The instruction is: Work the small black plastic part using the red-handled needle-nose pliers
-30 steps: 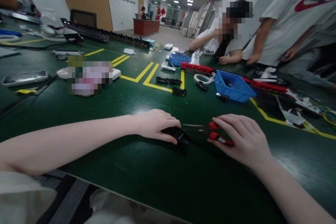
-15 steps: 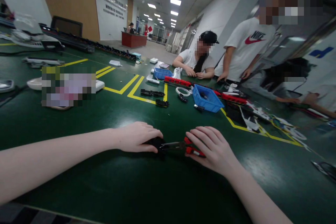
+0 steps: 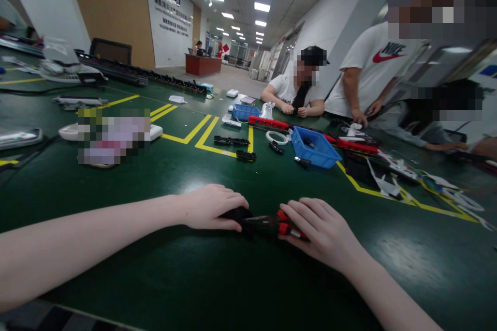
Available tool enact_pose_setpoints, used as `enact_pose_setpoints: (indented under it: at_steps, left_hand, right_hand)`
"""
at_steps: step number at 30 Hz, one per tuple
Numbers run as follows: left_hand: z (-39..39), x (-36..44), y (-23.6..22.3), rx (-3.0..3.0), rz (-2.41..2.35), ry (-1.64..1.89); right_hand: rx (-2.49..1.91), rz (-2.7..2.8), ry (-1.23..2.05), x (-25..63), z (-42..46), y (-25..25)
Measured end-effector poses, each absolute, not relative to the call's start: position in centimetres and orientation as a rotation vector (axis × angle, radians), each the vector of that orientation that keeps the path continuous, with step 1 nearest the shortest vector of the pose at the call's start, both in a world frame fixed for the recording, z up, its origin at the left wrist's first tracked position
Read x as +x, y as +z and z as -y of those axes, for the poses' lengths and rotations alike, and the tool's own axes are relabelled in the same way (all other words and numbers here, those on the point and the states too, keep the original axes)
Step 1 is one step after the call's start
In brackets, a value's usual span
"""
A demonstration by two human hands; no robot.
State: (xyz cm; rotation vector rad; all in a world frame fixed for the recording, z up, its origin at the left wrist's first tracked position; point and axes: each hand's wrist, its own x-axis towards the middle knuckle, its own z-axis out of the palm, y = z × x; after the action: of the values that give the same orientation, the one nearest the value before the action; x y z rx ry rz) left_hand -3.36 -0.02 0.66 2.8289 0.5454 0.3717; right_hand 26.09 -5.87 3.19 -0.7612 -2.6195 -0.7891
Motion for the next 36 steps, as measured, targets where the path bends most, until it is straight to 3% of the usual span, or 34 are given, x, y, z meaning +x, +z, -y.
enact_pose_setpoints:
  at_steps: [12,27,36]
  left_hand:
    - [0.2,-3.3,0.7,2.879,-0.600,0.359]
    - [0.0,-3.7,1.1,2.847,-0.525,0.326]
    - [0.0,-3.6,0.7,2.856,-0.548,0.351]
  right_hand:
    - [-0.838,2.560,-0.617,26.2,5.6,2.9]
    - [-0.787,2.660,-0.889,26.2,6.3,4.1]
    - [-0.820,2.634,-0.751,26.1,6.3,4.0]
